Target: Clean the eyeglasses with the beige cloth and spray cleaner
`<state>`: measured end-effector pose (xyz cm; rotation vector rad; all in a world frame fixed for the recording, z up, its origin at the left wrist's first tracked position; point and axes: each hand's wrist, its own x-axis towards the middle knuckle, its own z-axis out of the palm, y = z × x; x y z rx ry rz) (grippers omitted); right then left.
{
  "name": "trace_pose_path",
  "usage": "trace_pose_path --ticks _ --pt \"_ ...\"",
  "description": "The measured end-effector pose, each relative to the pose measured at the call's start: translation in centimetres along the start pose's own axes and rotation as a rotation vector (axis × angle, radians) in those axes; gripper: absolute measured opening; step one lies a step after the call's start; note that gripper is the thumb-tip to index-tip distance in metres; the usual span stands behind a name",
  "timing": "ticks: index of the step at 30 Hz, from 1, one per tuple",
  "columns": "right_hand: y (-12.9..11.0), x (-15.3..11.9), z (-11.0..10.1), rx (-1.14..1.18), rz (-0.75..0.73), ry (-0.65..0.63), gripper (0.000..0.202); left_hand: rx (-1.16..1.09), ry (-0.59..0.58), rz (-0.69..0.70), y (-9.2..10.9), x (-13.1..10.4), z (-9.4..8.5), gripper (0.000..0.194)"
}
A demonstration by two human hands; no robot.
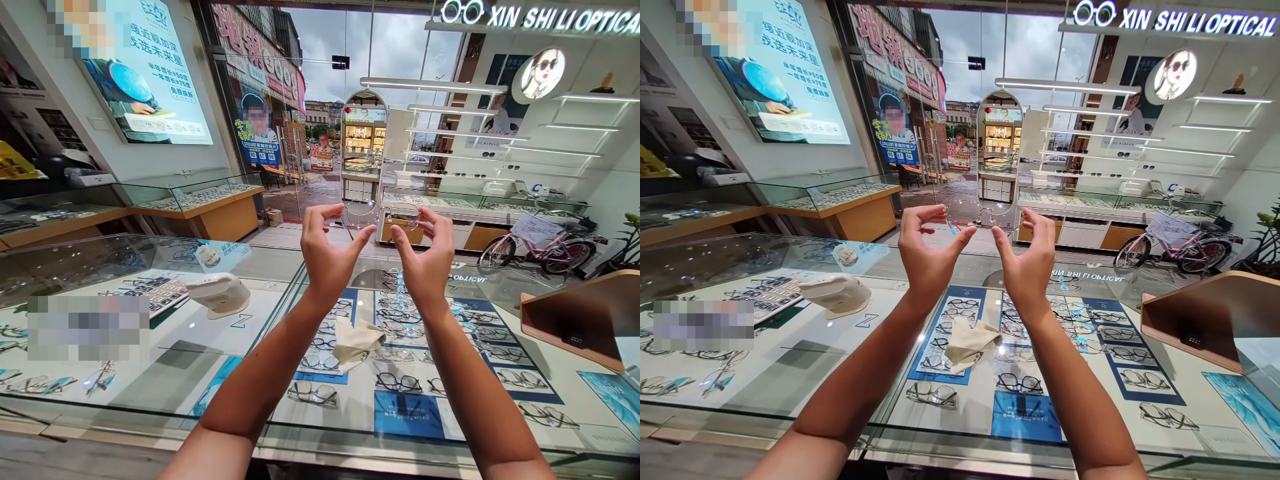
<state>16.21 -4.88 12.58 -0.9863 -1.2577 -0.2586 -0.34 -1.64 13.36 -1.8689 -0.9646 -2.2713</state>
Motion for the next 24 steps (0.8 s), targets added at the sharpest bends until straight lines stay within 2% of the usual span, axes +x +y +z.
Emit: trace_pose_path --ticks 3,9,14,21,24 --pt "0.1 -0.1 0.1 0.021 0.004 -0.012 0.055 0.009 0.009 0.014 0.0 0.0 0.0 0.056" --pt "-0.2 -0.1 -0.2 -0.092 -0.075 0.050 0.057 -0.132 -0.085 -0.109 -1.0 0.1 0.5 0.059" --pt "-0.3 -0.1 -0.4 -0.147 -0.088 0.055 0.056 -0.184 -0.104 -0.145 -1.4 0.0 0.9 0.059" --pt "-0.7 -0.2 -0.4 -0.094 -0.055 0.034 0.055 -0.157 -0.088 -0.111 -1.7 -0.2 1.0 0.061" --pt "-0.8 -0.1 -0.3 0.006 -0.041 0.027 0.050 -0.142 -0.057 -0.046 -2.4 -0.1 1.0 0.061"
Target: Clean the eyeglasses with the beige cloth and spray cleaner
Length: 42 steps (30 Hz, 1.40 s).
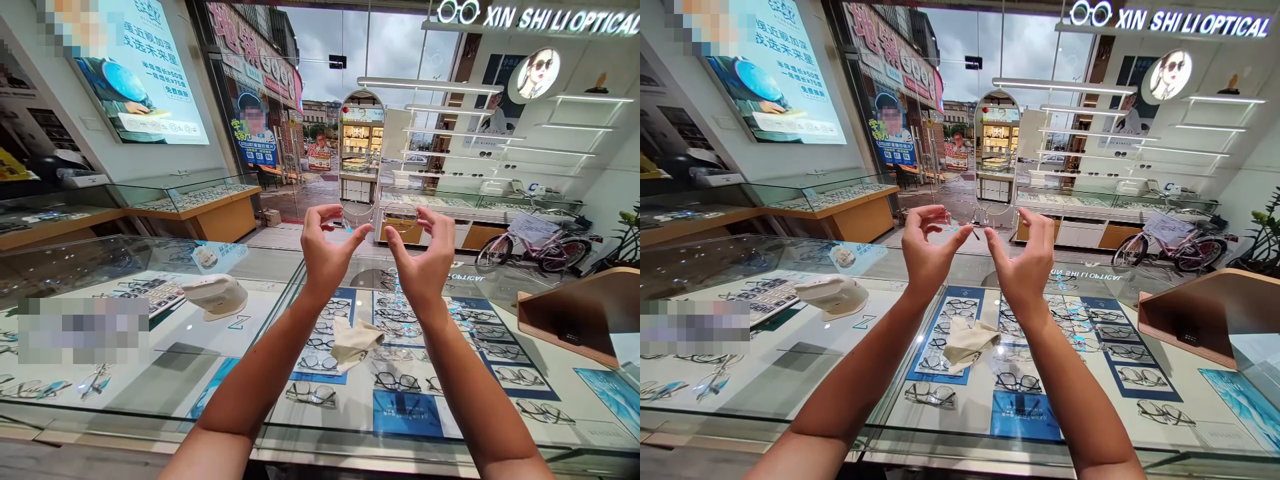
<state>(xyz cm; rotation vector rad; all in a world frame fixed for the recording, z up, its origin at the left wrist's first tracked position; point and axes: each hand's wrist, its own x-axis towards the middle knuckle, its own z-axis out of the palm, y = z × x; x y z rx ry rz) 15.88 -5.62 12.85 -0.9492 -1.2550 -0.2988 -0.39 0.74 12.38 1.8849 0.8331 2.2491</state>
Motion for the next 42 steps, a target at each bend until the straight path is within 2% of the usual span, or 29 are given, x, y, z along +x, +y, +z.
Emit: trace_pose_path --ticks 5,13,23,30,35,39,42 --pt "0.4 0.4 0.2 0.325 0.181 0.031 0.035 0.038 0.101 0.218 -0.9 0.5 -0.3 0.061" --pt "0.6 0.8 0.1 0.500 0.350 0.055 0.030 0.035 0.128 0.325 -0.7 0.5 -0.4 0.060" --pt "1.4 1.1 0.3 0.661 0.446 0.058 0.024 0.053 0.105 0.307 -1.2 0.5 -0.4 0.060" --pt "0.8 1.4 0.1 0.851 0.534 -0.002 0.021 0.027 0.080 0.288 -1.3 0.5 -0.3 0.059" --pt "1.1 1.4 0.2 0.804 0.569 -0.043 0.026 0.029 0.066 0.258 -1.2 0.4 -0.2 0.058" --pt "2.0 1.5 0.0 0.642 0.485 -0.146 0.033 0.042 0.043 0.234 -1.1 0.5 -0.4 0.059" --pt "2.4 2.1 -0.9 0.544 0.411 -0.237 0.034 0.056 0.001 0.253 -0.9 0.9 -0.8 0.059"
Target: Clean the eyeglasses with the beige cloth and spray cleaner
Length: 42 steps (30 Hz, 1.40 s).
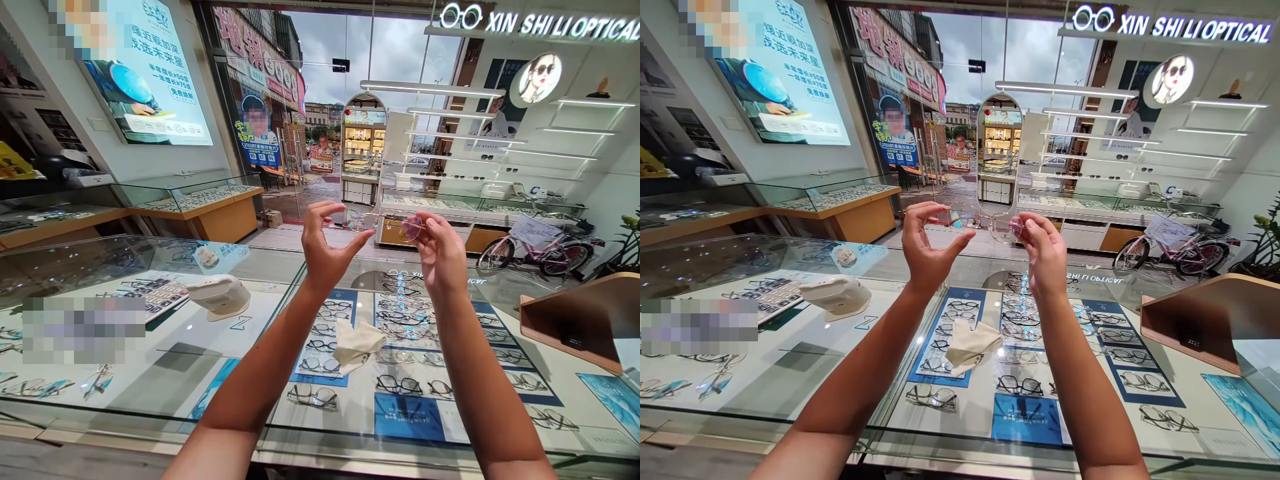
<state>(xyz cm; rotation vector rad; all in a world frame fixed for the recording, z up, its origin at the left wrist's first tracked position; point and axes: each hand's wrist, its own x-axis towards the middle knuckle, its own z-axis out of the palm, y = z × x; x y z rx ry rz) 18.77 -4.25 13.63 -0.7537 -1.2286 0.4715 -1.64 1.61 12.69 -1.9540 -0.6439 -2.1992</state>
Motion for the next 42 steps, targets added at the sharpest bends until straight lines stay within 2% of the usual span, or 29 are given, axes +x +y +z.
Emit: trace_pose_path --ticks 6,9,12,17,24,30,35,39,41,42 --pt "-2.2 0.0 -1.4 -0.385 -0.232 -0.147 0.014 0.068 -0.262 0.172 0.9 1.1 -1.1 0.059" --pt "-2.5 -0.1 -1.4 -0.492 -0.236 -0.247 0.012 0.098 -0.328 0.245 1.4 1.4 -1.4 0.057" --pt "-2.5 0.0 -1.6 -0.471 -0.205 -0.317 0.013 0.094 -0.350 0.279 1.6 1.5 -1.6 0.055" --pt "-2.2 0.4 -2.3 -0.354 -0.103 -0.439 0.016 0.036 -0.395 0.215 1.7 1.5 -1.6 0.055" --pt "-2.1 0.5 -2.8 -0.213 0.052 -0.521 0.020 -0.078 -0.419 0.119 2.5 1.7 -1.6 0.047" --pt "-2.6 0.4 -2.8 -0.138 0.159 -0.589 0.025 -0.236 -0.474 0.006 2.5 1.3 -1.5 0.052" --pt "-2.6 0.3 -2.8 -0.085 0.207 -0.573 0.026 -0.362 -0.492 -0.047 2.5 1.1 -1.4 0.054" --pt "-2.2 0.3 -2.4 -0.039 0.220 -0.514 0.026 -0.338 -0.515 -0.064 2.7 1.0 -1.2 0.059" --pt "-1.9 0.4 -2.2 -0.029 0.197 -0.443 0.026 -0.280 -0.472 -0.060 2.8 0.7 -0.9 0.068" --pt "-1.7 0.4 -2.1 -0.034 0.181 -0.396 0.026 -0.244 -0.411 -0.072 2.9 0.5 -0.7 0.069"
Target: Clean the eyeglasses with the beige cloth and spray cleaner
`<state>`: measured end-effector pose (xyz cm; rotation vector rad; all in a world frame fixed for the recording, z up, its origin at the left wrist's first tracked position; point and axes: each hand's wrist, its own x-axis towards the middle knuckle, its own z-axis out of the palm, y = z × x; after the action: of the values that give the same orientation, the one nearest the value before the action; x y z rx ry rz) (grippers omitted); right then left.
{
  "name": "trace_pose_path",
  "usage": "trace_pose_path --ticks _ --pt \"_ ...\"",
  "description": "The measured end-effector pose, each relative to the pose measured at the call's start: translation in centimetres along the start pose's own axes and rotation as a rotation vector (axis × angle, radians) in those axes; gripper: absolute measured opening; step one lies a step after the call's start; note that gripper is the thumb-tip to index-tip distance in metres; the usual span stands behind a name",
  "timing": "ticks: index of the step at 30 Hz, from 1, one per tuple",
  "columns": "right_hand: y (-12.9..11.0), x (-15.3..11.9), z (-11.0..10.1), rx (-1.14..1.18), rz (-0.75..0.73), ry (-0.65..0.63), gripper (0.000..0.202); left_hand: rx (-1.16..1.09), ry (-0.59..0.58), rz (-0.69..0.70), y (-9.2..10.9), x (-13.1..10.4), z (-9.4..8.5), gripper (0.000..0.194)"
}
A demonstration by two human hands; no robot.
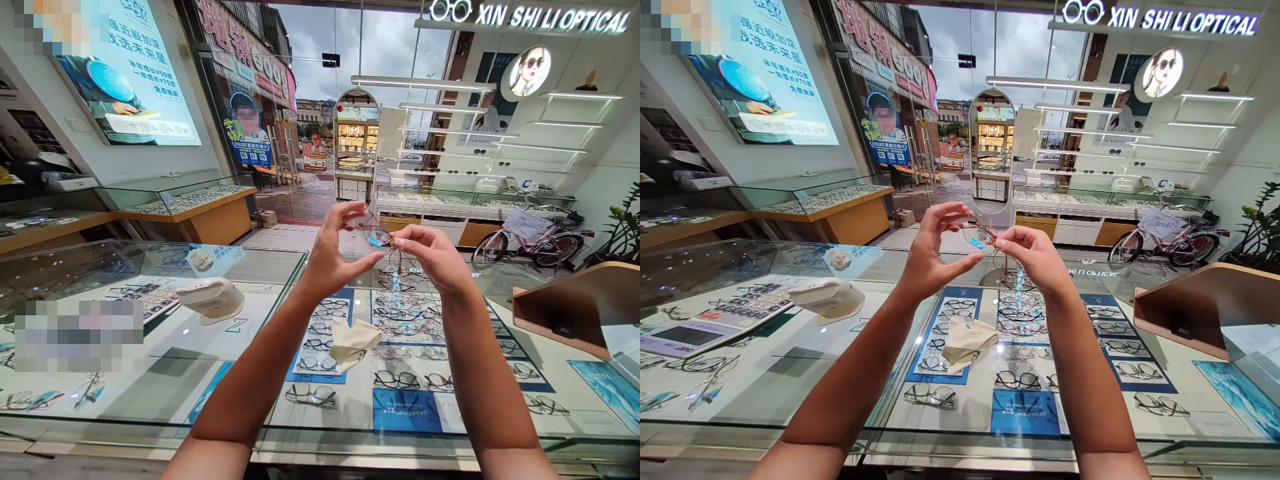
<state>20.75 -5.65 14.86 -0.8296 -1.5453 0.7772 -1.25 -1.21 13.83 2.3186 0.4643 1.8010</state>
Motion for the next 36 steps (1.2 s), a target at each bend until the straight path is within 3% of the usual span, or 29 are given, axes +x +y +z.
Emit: trace_pose_path --ticks 1,3,5,8,15,19,23,25,27,30,34,36 --pt "0.2 0.1 0.1 -0.008 -0.017 0.051 0.027 0.027 0.087 -0.020 0.1 -0.1 0.3 0.066" --pt "0.5 0.2 0.3 -0.043 -0.061 0.155 0.026 0.037 0.225 -0.090 0.4 -0.5 1.1 0.043" --pt "0.6 0.2 0.9 -0.107 -0.129 0.252 0.024 -0.041 0.199 -0.196 0.8 -0.9 1.9 0.020" --pt "0.7 -0.2 2.4 -0.282 -0.241 0.337 0.018 -0.237 0.056 -0.383 1.3 -1.2 2.8 0.025" --pt "1.2 -0.7 5.1 -0.668 -0.457 0.399 0.013 -0.504 0.044 -0.655 0.3 -0.9 3.1 0.040" --pt "2.0 -0.5 5.6 -0.774 -0.483 0.360 0.019 -0.599 0.020 -0.758 -0.5 -0.8 3.0 0.043" --pt "1.6 -0.8 5.8 -0.819 -0.479 0.310 0.022 -0.571 0.060 -0.777 -0.9 -0.7 3.0 0.043" --pt "0.7 -0.9 4.9 -0.768 -0.494 0.359 0.017 -0.511 0.068 -0.760 -1.1 -0.6 2.9 0.039" --pt "0.0 -0.9 3.1 -0.654 -0.509 0.531 0.014 -0.408 0.061 -0.726 -1.3 -0.5 2.9 0.033" --pt "0.2 -0.5 -1.4 -0.472 -0.454 0.743 0.039 -0.222 -0.022 -0.660 -1.4 -0.7 3.1 0.021" --pt "3.9 -1.0 -7.7 -0.406 -0.394 0.937 0.059 0.001 -0.215 -0.600 -1.1 -1.2 3.8 0.016" --pt "6.5 -2.5 -10.3 -0.450 -0.313 0.959 0.061 0.084 -0.307 -0.581 -0.6 -1.3 4.2 0.017"
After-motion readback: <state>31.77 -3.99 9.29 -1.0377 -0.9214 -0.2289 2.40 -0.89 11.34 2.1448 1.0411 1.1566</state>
